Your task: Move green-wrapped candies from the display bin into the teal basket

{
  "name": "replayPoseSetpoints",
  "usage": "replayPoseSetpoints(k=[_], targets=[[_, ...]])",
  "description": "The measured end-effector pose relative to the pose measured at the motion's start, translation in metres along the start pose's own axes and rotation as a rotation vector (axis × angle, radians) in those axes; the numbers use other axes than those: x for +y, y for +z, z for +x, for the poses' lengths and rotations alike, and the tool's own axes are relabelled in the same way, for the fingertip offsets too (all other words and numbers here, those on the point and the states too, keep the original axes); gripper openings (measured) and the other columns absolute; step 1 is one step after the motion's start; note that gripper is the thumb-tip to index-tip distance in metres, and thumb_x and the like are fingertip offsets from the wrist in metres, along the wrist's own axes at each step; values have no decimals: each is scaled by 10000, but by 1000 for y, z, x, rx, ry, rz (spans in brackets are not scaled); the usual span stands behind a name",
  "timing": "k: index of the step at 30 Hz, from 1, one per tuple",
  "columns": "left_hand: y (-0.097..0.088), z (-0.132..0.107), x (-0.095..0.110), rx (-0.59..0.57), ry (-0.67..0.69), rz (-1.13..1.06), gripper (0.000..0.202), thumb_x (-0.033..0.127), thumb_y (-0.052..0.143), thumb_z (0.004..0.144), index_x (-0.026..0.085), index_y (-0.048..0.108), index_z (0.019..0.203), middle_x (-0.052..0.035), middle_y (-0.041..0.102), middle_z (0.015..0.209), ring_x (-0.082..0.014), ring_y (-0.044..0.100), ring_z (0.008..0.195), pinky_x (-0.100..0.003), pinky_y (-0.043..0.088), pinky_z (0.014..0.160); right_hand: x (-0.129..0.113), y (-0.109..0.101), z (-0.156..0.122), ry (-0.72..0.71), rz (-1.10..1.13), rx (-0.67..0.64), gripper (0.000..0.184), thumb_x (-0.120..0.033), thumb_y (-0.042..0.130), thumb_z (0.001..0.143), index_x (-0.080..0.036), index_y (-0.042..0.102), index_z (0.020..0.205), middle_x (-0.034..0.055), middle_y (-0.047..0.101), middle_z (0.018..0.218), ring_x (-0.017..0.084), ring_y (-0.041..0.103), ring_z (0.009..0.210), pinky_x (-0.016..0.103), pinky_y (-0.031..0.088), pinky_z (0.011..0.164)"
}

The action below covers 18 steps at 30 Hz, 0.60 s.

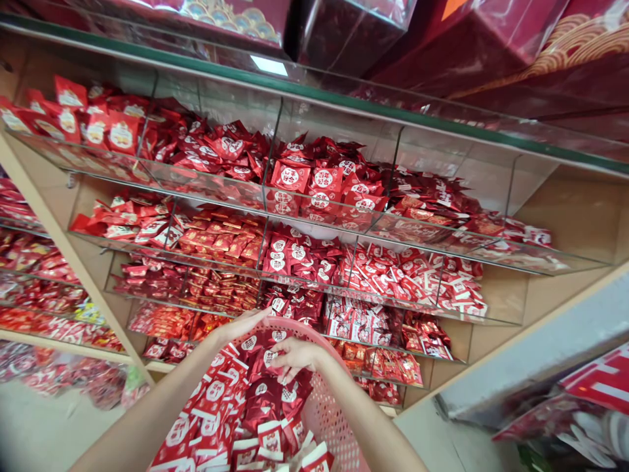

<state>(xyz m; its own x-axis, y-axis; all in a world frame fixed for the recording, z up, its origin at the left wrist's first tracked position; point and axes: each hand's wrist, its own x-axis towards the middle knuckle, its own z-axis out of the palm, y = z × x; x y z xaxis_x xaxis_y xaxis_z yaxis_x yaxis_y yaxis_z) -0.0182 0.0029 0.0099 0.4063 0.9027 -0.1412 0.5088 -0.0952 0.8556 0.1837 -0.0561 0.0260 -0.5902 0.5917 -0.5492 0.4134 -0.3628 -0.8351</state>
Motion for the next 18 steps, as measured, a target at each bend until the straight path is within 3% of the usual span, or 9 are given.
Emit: replayPoseSetpoints(k=[5,12,18], targets=[[1,2,-4,-2,0,-13,654,732,296,750,192,664,773,-39,668,888,-230,562,884,-344,387,863,0,3,5,24,65,-29,542,-336,760,608,-155,515,1057,10,624,744,93,613,510,194,508,490],[3,6,-10,-5,28,-46,648,722,307,753,188,672,804,-40,669,885,-230,561,903,-341,384,882,2,12,15,-15,174,115,376,-269,798,550,-150,517,770,-46,576,616,72,584,497,185,505,527],[2,6,-12,-13,27,-56,639,722,311,751,196,669,798,-36,666,883,-227,557,905,-340,386,880,6,16,19,-52,151,219,244,-288,729,664,-126,560,732,5,612,670,71,594,490,181,512,508]])
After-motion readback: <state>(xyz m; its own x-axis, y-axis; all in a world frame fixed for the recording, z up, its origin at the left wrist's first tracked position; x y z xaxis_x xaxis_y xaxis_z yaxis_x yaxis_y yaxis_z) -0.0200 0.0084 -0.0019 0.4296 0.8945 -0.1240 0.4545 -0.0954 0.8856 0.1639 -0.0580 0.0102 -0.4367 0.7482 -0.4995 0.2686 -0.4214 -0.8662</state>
